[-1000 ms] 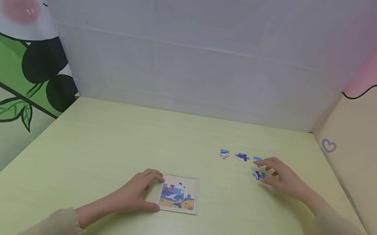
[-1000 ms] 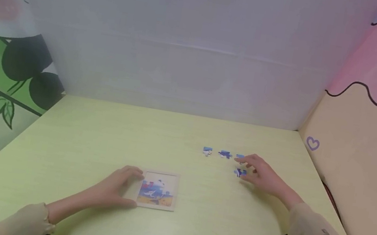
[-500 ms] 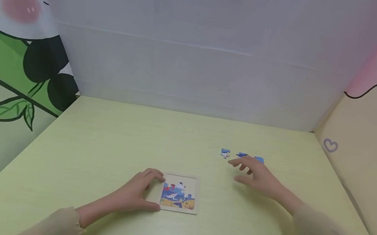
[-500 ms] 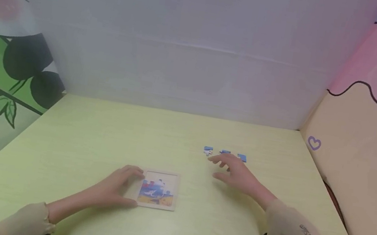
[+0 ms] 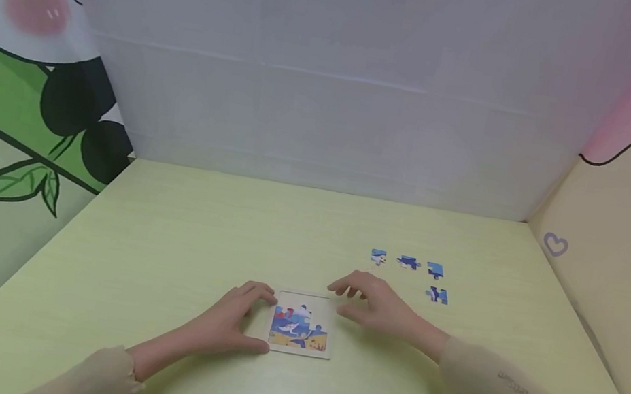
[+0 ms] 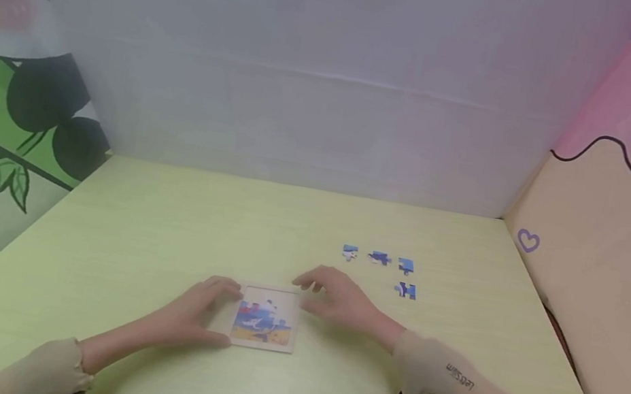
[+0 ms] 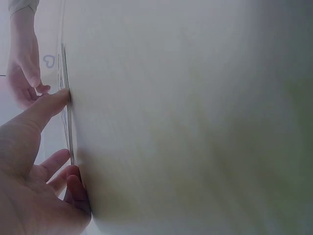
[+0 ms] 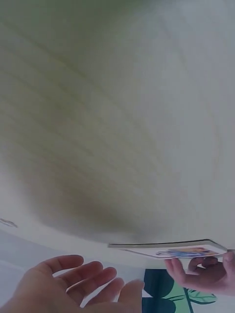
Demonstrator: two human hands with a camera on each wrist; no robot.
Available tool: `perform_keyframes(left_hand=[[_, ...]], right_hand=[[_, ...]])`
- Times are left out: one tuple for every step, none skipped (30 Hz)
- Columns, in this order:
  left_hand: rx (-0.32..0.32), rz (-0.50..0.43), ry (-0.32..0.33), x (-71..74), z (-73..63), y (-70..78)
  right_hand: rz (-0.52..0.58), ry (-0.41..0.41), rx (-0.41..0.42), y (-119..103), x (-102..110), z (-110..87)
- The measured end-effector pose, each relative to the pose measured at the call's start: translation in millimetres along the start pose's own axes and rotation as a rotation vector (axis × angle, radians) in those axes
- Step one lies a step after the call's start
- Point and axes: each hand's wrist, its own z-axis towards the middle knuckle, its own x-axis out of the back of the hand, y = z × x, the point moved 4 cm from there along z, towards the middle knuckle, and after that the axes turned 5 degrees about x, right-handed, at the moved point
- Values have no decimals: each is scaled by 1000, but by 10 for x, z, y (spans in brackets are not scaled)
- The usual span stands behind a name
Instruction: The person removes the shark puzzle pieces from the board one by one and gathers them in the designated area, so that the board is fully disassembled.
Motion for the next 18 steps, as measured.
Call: perform_keyframes(left_hand=[[-2,2,0,0,1,1],[-2,3,0,-2,2,-2],[0,3,0,-5,3,-4],[-2,5,-1,-5,2,-5],[-3,6,-1,-5,0,-6],[-3,6,-2,-4,-2,-8],[-6,5,-2,-1,-4,-6],[-8,5,-1,1,-7,-6],[-11,4,0,5,-10,-3],[-14,3,1,9,-12,-2],[-15,2,2,12,-16,1],[-17,2,3,14,-18,3],[-22,2,4,18,-22,6],[-26,3,5,20,-25,8],[-31,6,7,23,-29,10],[-37,8,9,23,-31,12],[-42,11,11,24,-34,13],[-47,14,13,25,-37,11]], right_hand=[[15,-9,-9,-30,-43,21],[27,-18,-15,-55,-88,41],[35,-27,-18,-80,-131,59],[37,-31,-20,-106,-174,75],[35,-38,-29,-123,-220,88],[31,-43,-37,-141,-261,101],[23,-46,-45,-158,-298,111],[2,-49,-48,-171,-335,121],[-24,-51,-52,-185,-368,130],[-47,-50,-50,-199,-396,140],[-69,-52,-54,-214,-416,147],[-85,-48,-53,-233,-428,154],[-106,-46,-56,-249,-438,159],[-123,-46,-61,-261,-446,164],[-137,-48,-68,-273,-450,168],[-141,-48,-74,-284,-451,169],[-142,-51,-85,-293,-448,170],[-142,-52,-88,-299,-449,175]])
